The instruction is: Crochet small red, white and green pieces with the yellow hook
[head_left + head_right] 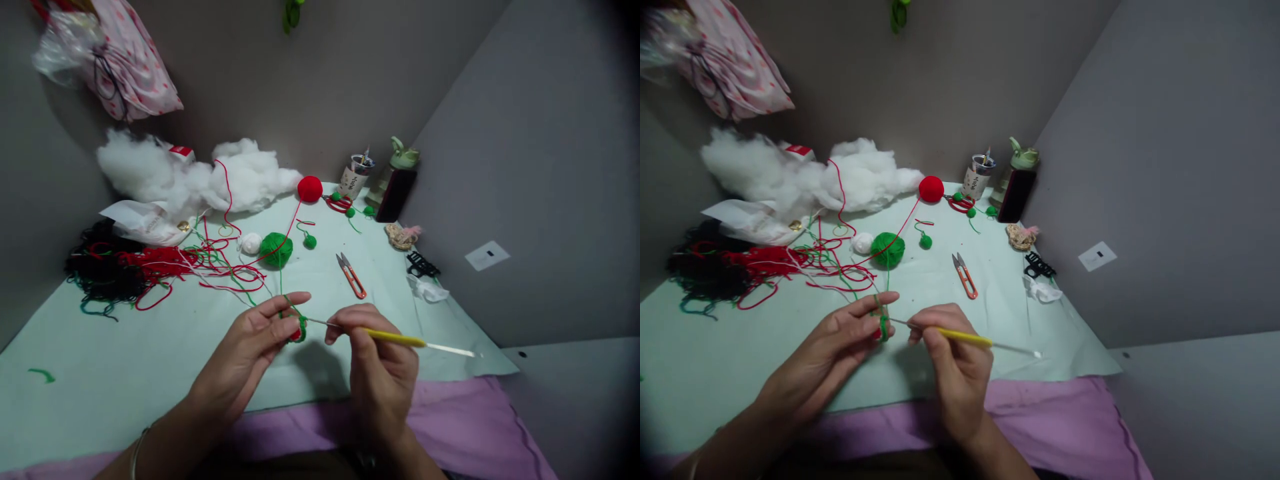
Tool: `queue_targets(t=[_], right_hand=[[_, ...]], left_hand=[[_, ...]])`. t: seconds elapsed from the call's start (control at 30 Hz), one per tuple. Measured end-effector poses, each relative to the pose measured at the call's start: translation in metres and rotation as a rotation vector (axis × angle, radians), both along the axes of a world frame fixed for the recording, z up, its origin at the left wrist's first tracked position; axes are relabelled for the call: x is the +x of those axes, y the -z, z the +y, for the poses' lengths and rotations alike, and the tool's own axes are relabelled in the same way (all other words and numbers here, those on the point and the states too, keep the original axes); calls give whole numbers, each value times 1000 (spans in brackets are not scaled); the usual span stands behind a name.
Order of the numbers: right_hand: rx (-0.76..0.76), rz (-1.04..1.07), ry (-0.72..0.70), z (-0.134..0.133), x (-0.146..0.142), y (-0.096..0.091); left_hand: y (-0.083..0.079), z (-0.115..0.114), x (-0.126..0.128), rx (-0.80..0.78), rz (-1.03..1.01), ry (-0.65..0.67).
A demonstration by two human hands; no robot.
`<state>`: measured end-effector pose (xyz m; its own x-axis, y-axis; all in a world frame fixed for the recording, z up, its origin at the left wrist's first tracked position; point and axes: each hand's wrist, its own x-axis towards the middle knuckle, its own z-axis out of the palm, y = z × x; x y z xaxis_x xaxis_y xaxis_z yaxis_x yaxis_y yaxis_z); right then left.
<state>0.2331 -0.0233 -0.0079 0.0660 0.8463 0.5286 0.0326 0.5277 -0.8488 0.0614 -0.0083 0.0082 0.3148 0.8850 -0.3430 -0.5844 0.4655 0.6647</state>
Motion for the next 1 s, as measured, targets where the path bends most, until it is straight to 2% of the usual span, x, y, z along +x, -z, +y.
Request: queue_targets(t=[0.1, 0.27, 0.47, 0.6, 0.7, 0.77, 0.93, 1.0], right_hand=[[-124, 146, -120, 4, -3, -3], [-144, 107, -123, 8, -8, -1], [-222, 268, -236, 12, -2, 2], [-227, 272, -269, 12, 0, -1], [-182, 165, -225, 8, 2, -5], [-98, 20, -161, 3, 3, -8], [246, -474, -19, -3, 4, -7], [356, -611, 43, -2, 1, -3]], left_hand=[[2, -3, 2, 78, 45, 6], [4, -8, 5, 125, 113, -17], [4, -8, 1, 139, 126, 1], [5, -8, 0, 136, 189, -21], [5, -10, -2, 147, 231, -32], [6, -11, -3, 176, 275, -37], [4, -12, 0, 266, 428, -143], [3, -12, 3, 259, 419, -191]])
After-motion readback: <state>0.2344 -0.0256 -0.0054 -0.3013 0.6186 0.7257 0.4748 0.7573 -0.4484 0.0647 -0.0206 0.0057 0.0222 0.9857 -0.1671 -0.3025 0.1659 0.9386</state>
